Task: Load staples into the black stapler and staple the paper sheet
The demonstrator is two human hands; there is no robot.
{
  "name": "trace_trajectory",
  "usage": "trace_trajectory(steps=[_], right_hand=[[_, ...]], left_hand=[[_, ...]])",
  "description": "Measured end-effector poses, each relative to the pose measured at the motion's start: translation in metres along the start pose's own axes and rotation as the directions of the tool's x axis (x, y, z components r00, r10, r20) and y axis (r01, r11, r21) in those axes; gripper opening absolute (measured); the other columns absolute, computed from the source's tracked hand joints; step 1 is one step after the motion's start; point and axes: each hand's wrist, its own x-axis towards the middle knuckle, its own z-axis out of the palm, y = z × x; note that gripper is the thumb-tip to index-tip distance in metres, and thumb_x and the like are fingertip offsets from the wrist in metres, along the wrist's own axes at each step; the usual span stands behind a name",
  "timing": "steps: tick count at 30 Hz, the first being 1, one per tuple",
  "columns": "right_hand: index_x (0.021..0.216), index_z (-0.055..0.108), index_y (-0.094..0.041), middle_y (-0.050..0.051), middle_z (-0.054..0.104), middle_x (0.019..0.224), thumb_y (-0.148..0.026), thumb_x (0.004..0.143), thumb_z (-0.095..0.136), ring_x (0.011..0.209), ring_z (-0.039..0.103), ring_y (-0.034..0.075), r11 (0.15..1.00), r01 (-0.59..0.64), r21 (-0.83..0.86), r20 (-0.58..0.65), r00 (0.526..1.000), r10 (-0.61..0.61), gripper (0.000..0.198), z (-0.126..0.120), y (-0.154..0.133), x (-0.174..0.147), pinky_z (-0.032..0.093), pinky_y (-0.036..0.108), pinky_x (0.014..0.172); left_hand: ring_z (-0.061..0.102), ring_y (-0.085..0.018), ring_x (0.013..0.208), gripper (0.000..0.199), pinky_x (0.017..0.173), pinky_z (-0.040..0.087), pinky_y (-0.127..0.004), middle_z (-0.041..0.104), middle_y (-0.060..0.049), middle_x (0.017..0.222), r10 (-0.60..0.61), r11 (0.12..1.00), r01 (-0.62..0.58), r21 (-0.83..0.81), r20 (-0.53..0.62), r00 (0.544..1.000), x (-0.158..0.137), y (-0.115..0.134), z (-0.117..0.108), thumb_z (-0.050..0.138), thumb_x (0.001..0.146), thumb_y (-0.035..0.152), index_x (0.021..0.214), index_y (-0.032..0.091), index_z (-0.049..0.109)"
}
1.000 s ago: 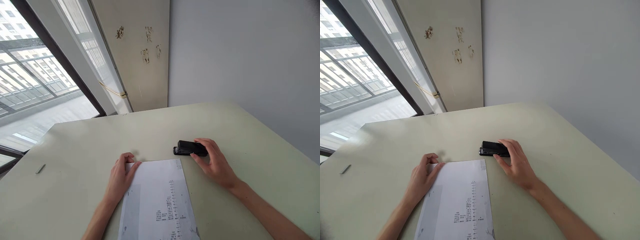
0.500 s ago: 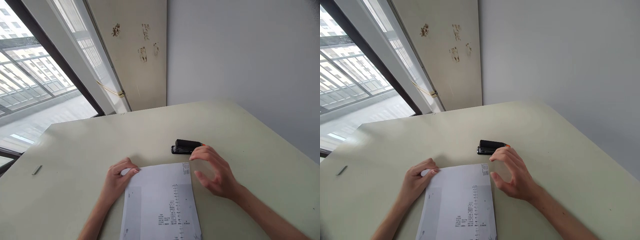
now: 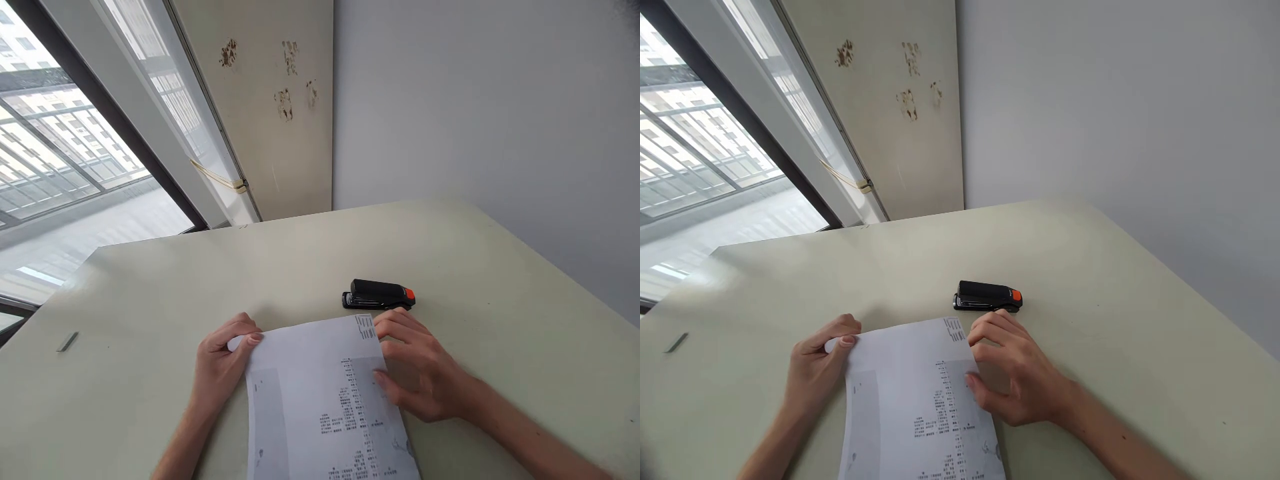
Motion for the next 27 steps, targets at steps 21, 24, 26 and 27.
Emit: trace_trajectory(steps=[21, 24, 26, 27], right_hand=[[0.102, 0.069, -0.026, 0.007, 0.073, 0.098, -0.059, 0.100, 0.053, 0.085, 0.069, 0.028, 0.626, -0.779, -0.038, -0.417, 0.582, 0.698, 0.037, -0.080, 0.081, -0.021, 0.056, 0.040, 0.072], [0.131, 0.062, -0.019, 0.020, 0.065, 0.130, -0.055, 0.099, 0.053, 0.118, 0.063, 0.038, 0.584, -0.780, -0.225, -0.573, 0.591, 0.568, 0.050, -0.072, 0.099, -0.031, 0.054, 0.054, 0.093], [0.137, 0.059, -0.015, 0.023, 0.062, 0.136, -0.052, 0.098, 0.055, 0.130, 0.056, 0.041, 0.581, -0.740, -0.338, -0.573, 0.652, 0.497, 0.054, -0.062, 0.104, -0.034, 0.048, 0.059, 0.104], [0.134, 0.061, -0.016, 0.021, 0.064, 0.134, -0.050, 0.098, 0.055, 0.129, 0.057, 0.040, 0.591, -0.717, -0.369, -0.540, 0.683, 0.492, 0.050, -0.057, 0.104, -0.034, 0.047, 0.059, 0.106]], left_hand=[[0.066, -0.022, 0.097, 0.046, 0.078, 0.052, -0.034, 0.067, -0.006, 0.118, -0.122, 0.965, 0.135, 0.225, -0.074, 0.990, 0.007, -0.019, 0.010, 0.041, 0.104, 0.060, 0.108, 0.025, 0.070], [0.066, -0.021, 0.093, 0.045, 0.073, 0.052, -0.033, 0.067, -0.007, 0.119, -0.120, 0.966, 0.131, 0.225, -0.060, 0.991, 0.008, -0.018, 0.011, 0.042, 0.104, 0.060, 0.108, 0.025, 0.070], [0.066, -0.021, 0.092, 0.045, 0.072, 0.052, -0.032, 0.067, -0.007, 0.120, -0.117, 0.965, 0.124, 0.230, -0.047, 0.992, 0.008, -0.018, 0.011, 0.043, 0.103, 0.060, 0.108, 0.025, 0.070], [0.066, -0.020, 0.090, 0.044, 0.072, 0.053, -0.032, 0.067, -0.006, 0.120, -0.115, 0.965, 0.122, 0.234, -0.041, 0.993, 0.008, -0.018, 0.011, 0.044, 0.103, 0.060, 0.108, 0.025, 0.070]])
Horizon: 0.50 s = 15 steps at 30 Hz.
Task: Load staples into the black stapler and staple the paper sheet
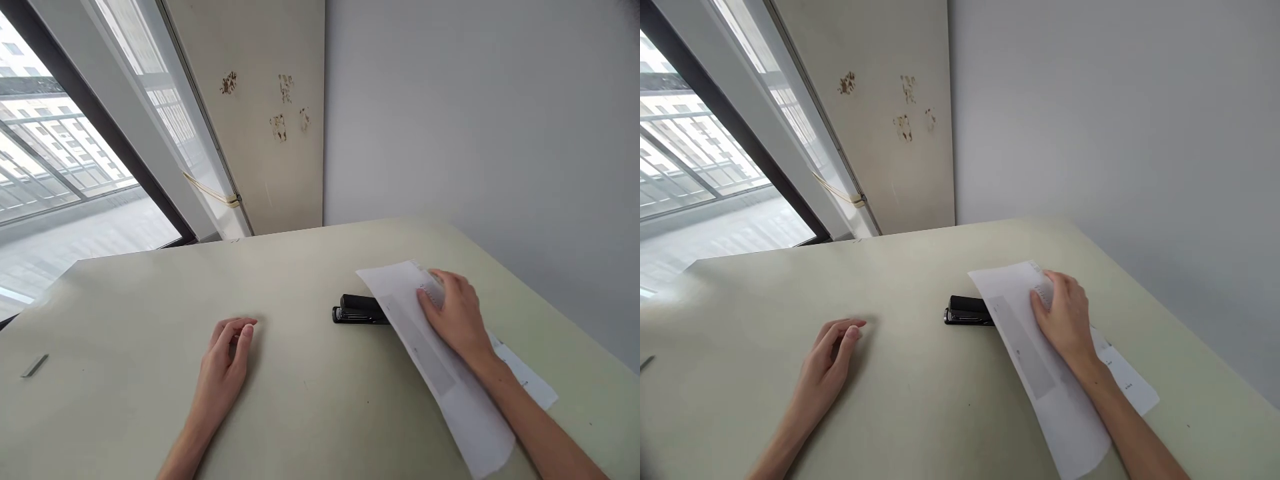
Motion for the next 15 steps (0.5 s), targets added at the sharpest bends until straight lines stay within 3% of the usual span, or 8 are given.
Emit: trace_trajectory(steps=[3, 6, 11, 13, 15], right_hand=[[0.117, 0.068, -0.023, 0.012, 0.072, 0.125, -0.050, 0.102, 0.050, 0.120, 0.064, 0.034, 0.999, 0.047, 0.015, 0.146, 0.988, -0.049, 0.036, 0.005, -0.008, -0.004, 0.050, 0.051, 0.103], [0.115, 0.068, -0.026, 0.009, 0.074, 0.128, -0.054, 0.103, 0.047, 0.123, 0.065, 0.032, 1.000, 0.026, 0.004, 0.209, 0.978, -0.026, 0.037, 0.004, -0.009, -0.003, 0.050, 0.051, 0.104], [0.131, 0.062, -0.022, 0.013, 0.058, 0.154, -0.055, 0.105, 0.041, 0.145, 0.050, 0.036, 0.998, -0.044, -0.035, 0.200, 0.978, 0.050, 0.047, 0.003, 0.004, 0.001, 0.044, 0.055, 0.114], [0.135, 0.060, -0.020, 0.015, 0.055, 0.156, -0.056, 0.104, 0.041, 0.149, 0.043, 0.036, 0.997, -0.048, -0.066, 0.151, 0.987, 0.058, 0.051, 0.004, 0.005, -0.001, 0.041, 0.055, 0.116], [0.136, 0.061, -0.021, 0.015, 0.058, 0.153, -0.059, 0.104, 0.040, 0.146, 0.046, 0.038, 0.992, -0.045, -0.114, 0.113, 0.992, 0.058, 0.054, 0.005, 0.000, -0.004, 0.040, 0.058, 0.115]], left_hand=[[0.065, -0.019, 0.085, 0.044, 0.072, 0.054, -0.032, 0.066, -0.006, 0.121, -0.009, 1.000, 0.009, 0.013, 0.004, 1.000, 0.000, 0.001, 0.000, 0.043, 0.103, 0.060, 0.107, 0.025, 0.070], [0.063, -0.018, 0.081, 0.045, 0.068, 0.053, -0.031, 0.066, -0.005, 0.122, -0.018, 0.999, 0.018, 0.028, 0.005, 1.000, 0.000, 0.001, 0.001, 0.042, 0.103, 0.061, 0.107, 0.026, 0.070], [0.064, -0.018, 0.083, 0.043, 0.068, 0.054, -0.030, 0.066, -0.004, 0.123, 0.009, 0.999, -0.009, 0.042, 0.014, 1.000, -0.001, -0.003, 0.001, 0.043, 0.103, 0.061, 0.109, 0.028, 0.070], [0.065, -0.018, 0.085, 0.041, 0.068, 0.054, -0.030, 0.066, -0.004, 0.125, 0.019, 0.999, -0.020, 0.046, 0.026, 0.999, -0.001, -0.005, 0.000, 0.043, 0.104, 0.060, 0.110, 0.028, 0.069], [0.065, -0.018, 0.086, 0.041, 0.068, 0.054, -0.029, 0.066, -0.004, 0.125, 0.030, 0.998, -0.032, 0.048, 0.040, 0.999, -0.001, -0.006, 0.000, 0.043, 0.104, 0.060, 0.110, 0.029, 0.069]])
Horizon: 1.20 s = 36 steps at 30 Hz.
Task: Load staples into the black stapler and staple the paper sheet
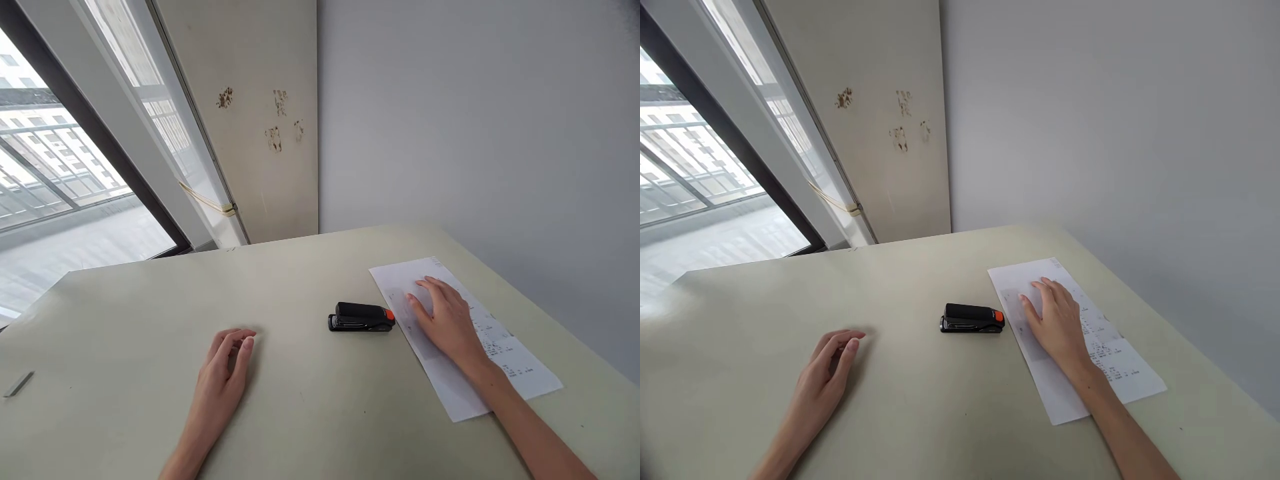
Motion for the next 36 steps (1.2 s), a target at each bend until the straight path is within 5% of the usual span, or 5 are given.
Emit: trace_trajectory(steps=[7, 14, 21, 31, 36], right_hand=[[0.146, 0.056, -0.026, 0.013, 0.048, 0.163, -0.058, 0.107, 0.030, 0.151, 0.040, 0.036, 0.990, 0.017, -0.138, 0.119, 0.993, 0.000, 0.056, 0.008, -0.014, -0.011, 0.036, 0.062, 0.113], [0.142, 0.057, -0.023, 0.014, 0.052, 0.161, -0.050, 0.107, 0.030, 0.151, 0.042, 0.034, 0.988, -0.008, -0.153, 0.050, 0.999, 0.016, 0.051, 0.013, 0.015, 0.006, 0.031, 0.063, 0.116], [0.140, 0.060, -0.024, 0.011, 0.060, 0.154, -0.050, 0.104, 0.040, 0.136, 0.059, 0.035, 0.999, -0.045, 0.012, -0.061, 0.997, 0.045, 0.048, -0.003, 0.017, 0.007, 0.040, 0.057, 0.114], [0.139, 0.057, -0.018, 0.015, 0.051, 0.162, -0.048, 0.107, 0.036, 0.155, 0.039, 0.030, 0.998, -0.005, 0.058, 0.075, 0.997, 0.000, 0.049, 0.012, 0.004, 0.002, 0.025, 0.057, 0.128], [0.138, 0.059, -0.023, 0.012, 0.059, 0.154, -0.052, 0.106, 0.038, 0.146, 0.049, 0.033, 0.992, -0.044, 0.115, 0.000, 0.999, 0.044, 0.047, 0.000, -0.005, 0.002, 0.036, 0.059, 0.120]], left_hand=[[0.066, -0.017, 0.084, 0.039, 0.066, 0.053, -0.027, 0.068, -0.002, 0.120, 0.040, 0.999, -0.040, 0.021, 0.026, 0.999, 0.001, 0.001, 0.001, 0.044, 0.105, 0.058, 0.107, 0.029, 0.069], [0.067, -0.019, 0.091, 0.038, 0.071, 0.053, -0.028, 0.070, -0.002, 0.118, 0.067, 0.995, -0.070, 0.065, 0.051, 0.996, 0.002, -0.007, 0.002, 0.044, 0.105, 0.058, 0.107, 0.029, 0.069], [0.067, -0.020, 0.091, 0.039, 0.085, 0.054, -0.033, 0.070, -0.001, 0.117, 0.074, 0.993, -0.080, 0.088, 0.070, 0.995, 0.002, -0.005, 0.001, 0.041, 0.106, 0.058, 0.106, 0.030, 0.068], [0.066, -0.021, 0.090, 0.038, 0.092, 0.053, -0.036, 0.071, -0.001, 0.115, 0.094, 0.990, -0.101, 0.094, 0.071, 0.993, 0.001, -0.001, 0.001, 0.041, 0.106, 0.057, 0.105, 0.029, 0.067], [0.066, -0.021, 0.091, 0.037, 0.090, 0.054, -0.036, 0.071, -0.003, 0.112, 0.144, 0.983, -0.150, 0.109, 0.062, 0.988, 0.001, 0.000, 0.001, 0.042, 0.106, 0.054, 0.104, 0.028, 0.068]])
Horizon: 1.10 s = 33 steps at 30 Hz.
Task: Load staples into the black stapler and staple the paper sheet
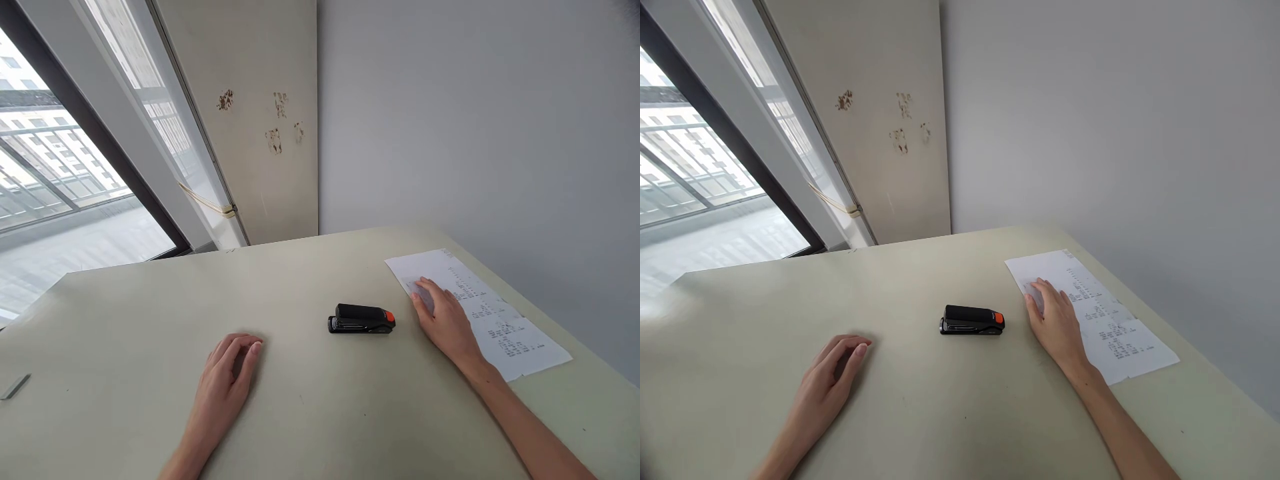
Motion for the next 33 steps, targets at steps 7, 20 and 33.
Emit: trace_trajectory(steps=[7, 20, 33], right_hand=[[0.123, 0.069, -0.029, 0.010, 0.072, 0.128, -0.063, 0.102, 0.049, 0.108, 0.068, 0.031, 0.936, 0.065, 0.347, 0.213, 0.966, -0.146, 0.045, -0.021, -0.035, -0.010, 0.056, 0.035, 0.063], [0.126, 0.067, -0.030, 0.003, 0.075, 0.112, -0.046, 0.102, 0.059, 0.097, 0.068, 0.024, 0.836, 0.125, 0.535, 0.462, 0.784, -0.413, 0.030, -0.016, -0.073, -0.034, 0.056, 0.034, 0.081], [0.125, 0.069, -0.026, 0.009, 0.075, 0.118, -0.051, 0.112, 0.030, 0.109, 0.068, 0.027, 0.772, -0.016, 0.636, 0.554, 0.705, -0.442, 0.048, -0.013, -0.089, -0.046, 0.052, 0.039, 0.097]], left_hand=[[0.068, -0.022, 0.095, 0.031, 0.088, 0.056, -0.035, 0.070, -0.004, 0.112, 0.078, 0.996, -0.077, 0.043, -0.007, 0.997, -0.003, 0.004, 0.003, 0.046, 0.106, 0.048, 0.105, 0.028, 0.069], [0.067, -0.022, 0.101, 0.014, 0.091, 0.052, -0.034, 0.071, -0.005, 0.111, 0.414, 0.910, -0.406, -0.081, 0.182, 0.892, -0.013, 0.023, 0.006, 0.055, 0.106, 0.031, 0.117, 0.028, 0.063], [0.066, -0.023, 0.091, 0.022, 0.083, 0.055, -0.037, 0.068, -0.006, 0.105, 0.377, 0.926, -0.365, -0.096, 0.223, 0.899, -0.023, 0.043, 0.018, 0.060, 0.104, 0.039, 0.123, 0.027, 0.057]])
